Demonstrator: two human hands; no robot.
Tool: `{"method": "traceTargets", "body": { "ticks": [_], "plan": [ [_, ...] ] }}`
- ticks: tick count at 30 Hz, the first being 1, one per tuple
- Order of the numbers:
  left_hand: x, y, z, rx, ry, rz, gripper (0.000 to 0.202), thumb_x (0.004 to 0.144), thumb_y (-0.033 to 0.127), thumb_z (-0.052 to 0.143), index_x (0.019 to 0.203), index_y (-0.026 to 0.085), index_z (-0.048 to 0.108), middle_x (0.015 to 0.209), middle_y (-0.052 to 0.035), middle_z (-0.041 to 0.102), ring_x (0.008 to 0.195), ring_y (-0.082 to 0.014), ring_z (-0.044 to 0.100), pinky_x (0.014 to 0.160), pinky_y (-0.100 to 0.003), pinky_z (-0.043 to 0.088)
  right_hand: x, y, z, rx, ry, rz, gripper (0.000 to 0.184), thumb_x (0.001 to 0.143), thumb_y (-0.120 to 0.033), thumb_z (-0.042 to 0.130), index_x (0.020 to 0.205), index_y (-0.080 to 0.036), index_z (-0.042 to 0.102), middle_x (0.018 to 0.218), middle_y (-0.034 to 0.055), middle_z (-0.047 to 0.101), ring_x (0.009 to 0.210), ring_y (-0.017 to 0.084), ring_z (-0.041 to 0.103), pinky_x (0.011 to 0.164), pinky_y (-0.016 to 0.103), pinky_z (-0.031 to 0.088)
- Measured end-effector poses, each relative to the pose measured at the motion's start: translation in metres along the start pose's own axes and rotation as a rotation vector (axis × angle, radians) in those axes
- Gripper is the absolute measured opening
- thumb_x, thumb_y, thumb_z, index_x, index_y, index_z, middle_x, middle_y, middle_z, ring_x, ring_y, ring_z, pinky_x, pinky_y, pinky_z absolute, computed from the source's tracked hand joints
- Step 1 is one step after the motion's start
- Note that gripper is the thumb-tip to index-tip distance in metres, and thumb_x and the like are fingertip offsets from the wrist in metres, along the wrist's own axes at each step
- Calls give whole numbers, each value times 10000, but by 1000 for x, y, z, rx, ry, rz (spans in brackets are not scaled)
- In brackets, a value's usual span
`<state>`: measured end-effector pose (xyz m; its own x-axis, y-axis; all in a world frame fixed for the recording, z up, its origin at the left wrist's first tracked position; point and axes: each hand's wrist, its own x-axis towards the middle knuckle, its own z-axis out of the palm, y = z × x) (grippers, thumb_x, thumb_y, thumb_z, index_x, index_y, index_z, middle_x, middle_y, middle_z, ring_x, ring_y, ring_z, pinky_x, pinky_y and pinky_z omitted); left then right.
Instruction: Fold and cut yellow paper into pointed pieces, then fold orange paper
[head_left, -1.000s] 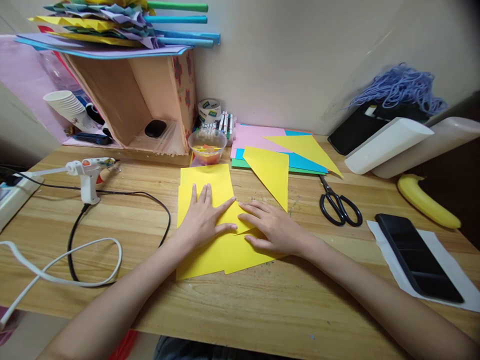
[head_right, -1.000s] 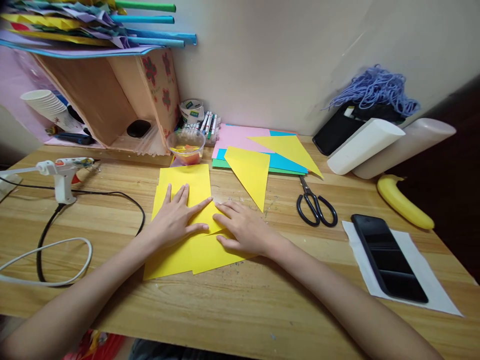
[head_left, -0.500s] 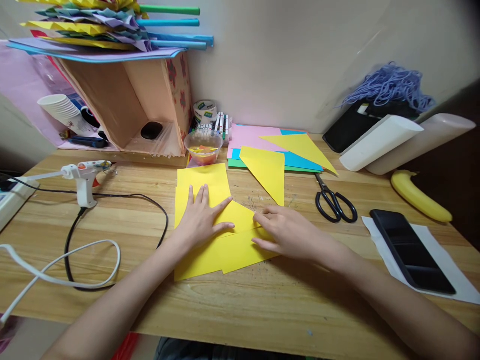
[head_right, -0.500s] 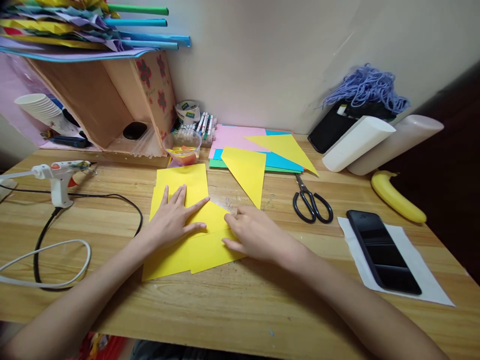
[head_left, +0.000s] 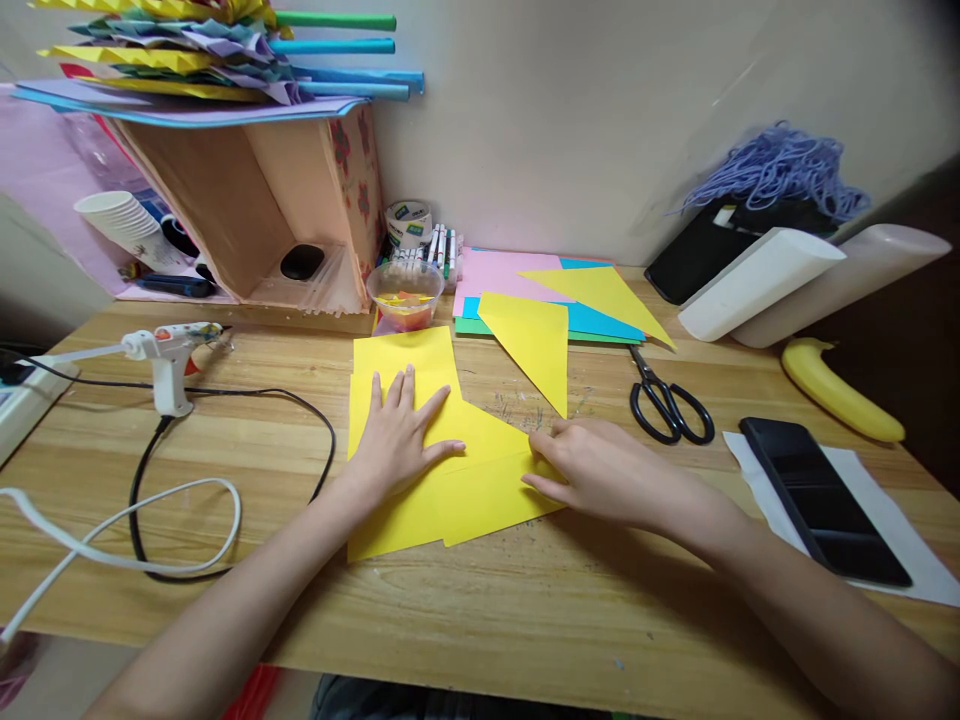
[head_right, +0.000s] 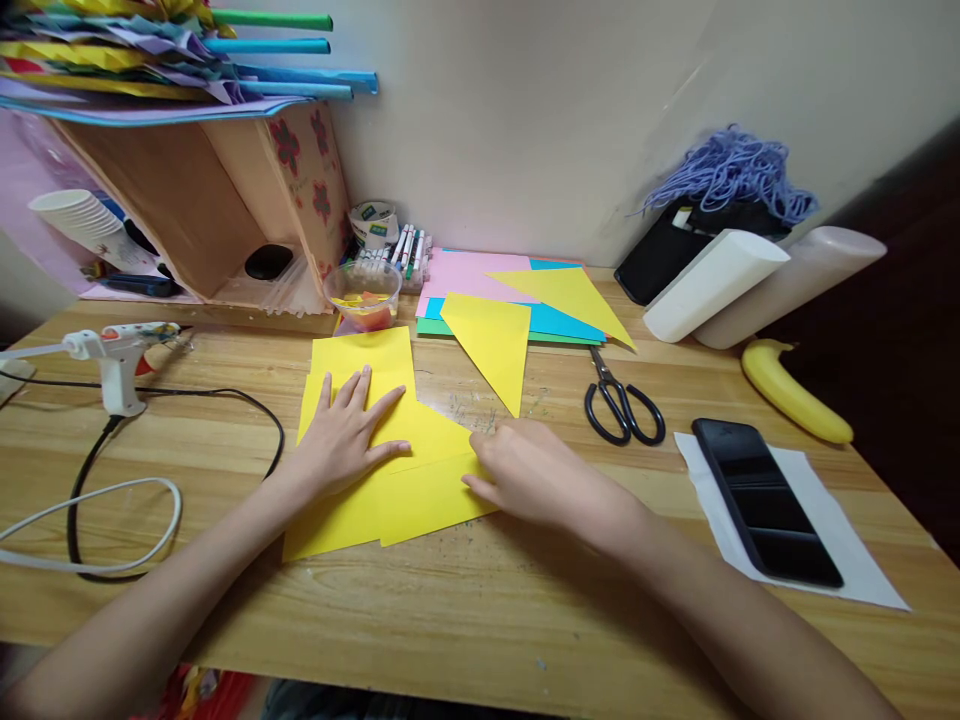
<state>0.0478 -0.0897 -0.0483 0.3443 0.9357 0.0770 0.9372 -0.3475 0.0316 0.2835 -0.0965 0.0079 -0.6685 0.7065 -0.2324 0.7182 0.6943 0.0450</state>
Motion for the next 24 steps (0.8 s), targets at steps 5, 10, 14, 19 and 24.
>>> {"method": "traceTargets", "body": {
  "ticks": [5, 10, 14, 19, 24],
  "plan": [
    [1, 1, -2, 59, 54, -24, 768, 757, 672, 329, 1320, 151, 368, 1369, -187, 355, 1271, -375, 266, 1033, -569, 61, 0, -3, 2, -5, 19, -9, 262, 839, -352, 449, 757, -151, 596, 652, 85, 635, 564, 200, 595, 509, 261, 336],
    [1, 6, 2, 70, 62, 28, 620, 836, 483, 341, 1288, 62, 395, 1346, -197, 390, 1304, -329, 217, 1061, -521, 67, 0, -9, 5, -37, 59, -30, 261, 839, -333, 441, 727, -149, 588, 600, 78, 616, 543, 200, 575, 514, 270, 316],
    [-1, 13, 3, 23, 4, 106, 557, 845, 366, 324, 1309, 60, 357, 1382, -163, 351, 1302, -284, 248, 1075, -485, 91, 1, -12, 6, -57, 77, -39, 240, 836, -305, 448, 732, -142, 589, 609, 86, 620, 548, 196, 563, 535, 273, 320],
    [-6, 25, -4, -112, -73, 274, 553, 845, 305, 311, 1354, 91, 277, 1425, -117, 279, 1321, -228, 216, 1083, -443, 113, 1, -12, 7, -62, 86, -55, 241, 841, -294, 441, 733, -138, 588, 610, 86, 618, 564, 202, 569, 533, 272, 317],
    [-7, 34, -9, -240, -128, 378, 552, 839, 298, 346, 1371, 184, 250, 1446, -42, 241, 1325, -203, 212, 1087, -413, 135, 8, -10, 11, -99, 117, -98, 194, 845, -182, 417, 732, -140, 570, 598, 74, 620, 538, 183, 564, 502, 260, 285]
  ]
}}
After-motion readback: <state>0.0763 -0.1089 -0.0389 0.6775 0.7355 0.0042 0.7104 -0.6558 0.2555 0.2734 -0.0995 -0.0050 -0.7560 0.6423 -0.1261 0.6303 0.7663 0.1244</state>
